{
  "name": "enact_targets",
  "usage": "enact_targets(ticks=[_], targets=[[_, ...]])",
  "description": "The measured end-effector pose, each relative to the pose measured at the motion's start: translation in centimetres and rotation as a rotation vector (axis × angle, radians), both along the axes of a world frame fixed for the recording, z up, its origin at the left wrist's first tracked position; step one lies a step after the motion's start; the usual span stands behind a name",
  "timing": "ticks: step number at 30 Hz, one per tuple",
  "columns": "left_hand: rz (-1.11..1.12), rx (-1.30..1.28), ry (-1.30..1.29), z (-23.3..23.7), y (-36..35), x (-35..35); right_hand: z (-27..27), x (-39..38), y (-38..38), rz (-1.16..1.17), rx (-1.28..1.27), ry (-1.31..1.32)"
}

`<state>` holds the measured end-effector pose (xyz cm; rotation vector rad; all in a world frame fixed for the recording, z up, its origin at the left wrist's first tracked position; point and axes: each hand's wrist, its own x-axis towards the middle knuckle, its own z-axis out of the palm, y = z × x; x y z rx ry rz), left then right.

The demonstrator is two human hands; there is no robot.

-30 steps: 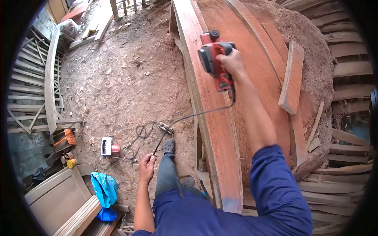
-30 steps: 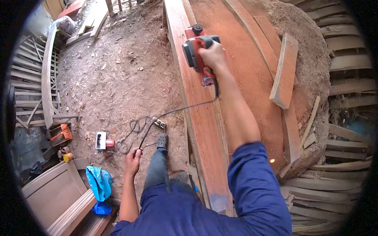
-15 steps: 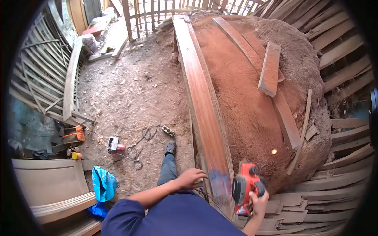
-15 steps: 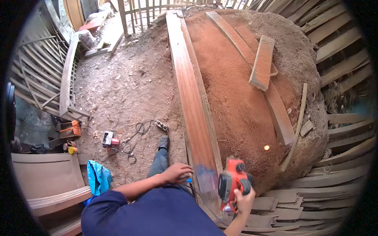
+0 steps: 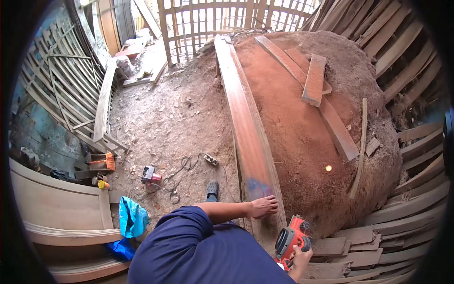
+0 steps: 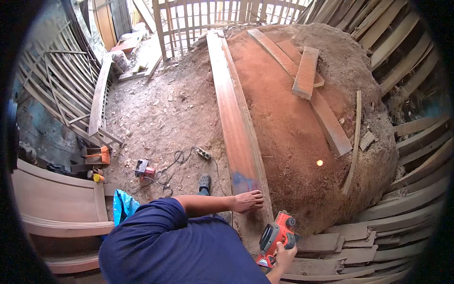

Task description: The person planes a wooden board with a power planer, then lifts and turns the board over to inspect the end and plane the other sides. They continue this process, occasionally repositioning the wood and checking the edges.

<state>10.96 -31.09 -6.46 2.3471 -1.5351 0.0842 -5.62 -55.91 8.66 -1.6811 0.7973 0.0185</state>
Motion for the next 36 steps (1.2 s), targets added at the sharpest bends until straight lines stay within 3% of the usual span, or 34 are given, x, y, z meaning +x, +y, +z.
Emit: enact_targets(ticks=[4,9,11,12,14,19,21,23,24,25,30,33,36], targets=[[-0.012,-0.087,0.075,0.8,0.2,-0.1,0.2,0.2,0.9,0.052,0.037,-0.025],[-0.006,0.081,0.172,2.6,1.4,-0.9,0.4,0.6,1.3,0.141,0.024,0.015],[0.275,-0.252,0.331,3.7,2.0,-2.3,0.6,0.9,1.4,0.196,0.014,0.008],[0.279,-0.249,0.327,3.8,1.8,-2.8,0.5,1.0,1.2,0.200,0.018,0.004],[0.864,-0.308,0.275,4.3,2.3,-3.4,0.1,0.8,1.3,0.233,0.034,0.003],[0.925,-0.160,0.019,5.3,2.3,4.8,-1.0,0.2,1.0,0.198,0.050,0.025],[1.659,-0.225,0.494,5.2,1.9,9.5,-0.9,-0.2,0.9,0.202,0.019,0.037],[1.988,-0.358,0.754,4.3,4.3,13.9,-0.8,-0.8,0.8,0.172,0.012,0.039],[1.965,-0.530,0.733,-1.2,6.3,16.7,-0.9,-1.2,0.7,0.151,0.003,0.054],[1.967,-0.537,0.740,-3.0,7.1,18.3,-1.6,-1.6,0.2,0.172,0.012,0.018],[2.171,-0.174,0.574,-4.4,8.4,21.9,-1.2,-3.5,-0.1,0.146,0.028,0.059],[2.286,-0.042,0.353,-7.8,7.6,22.0,-0.3,-5.5,0.0,0.104,0.034,0.068],[2.068,-0.341,0.723,1.3,5.9,15.4,-0.8,-6.6,0.3,-0.010,0.075,-0.033]])
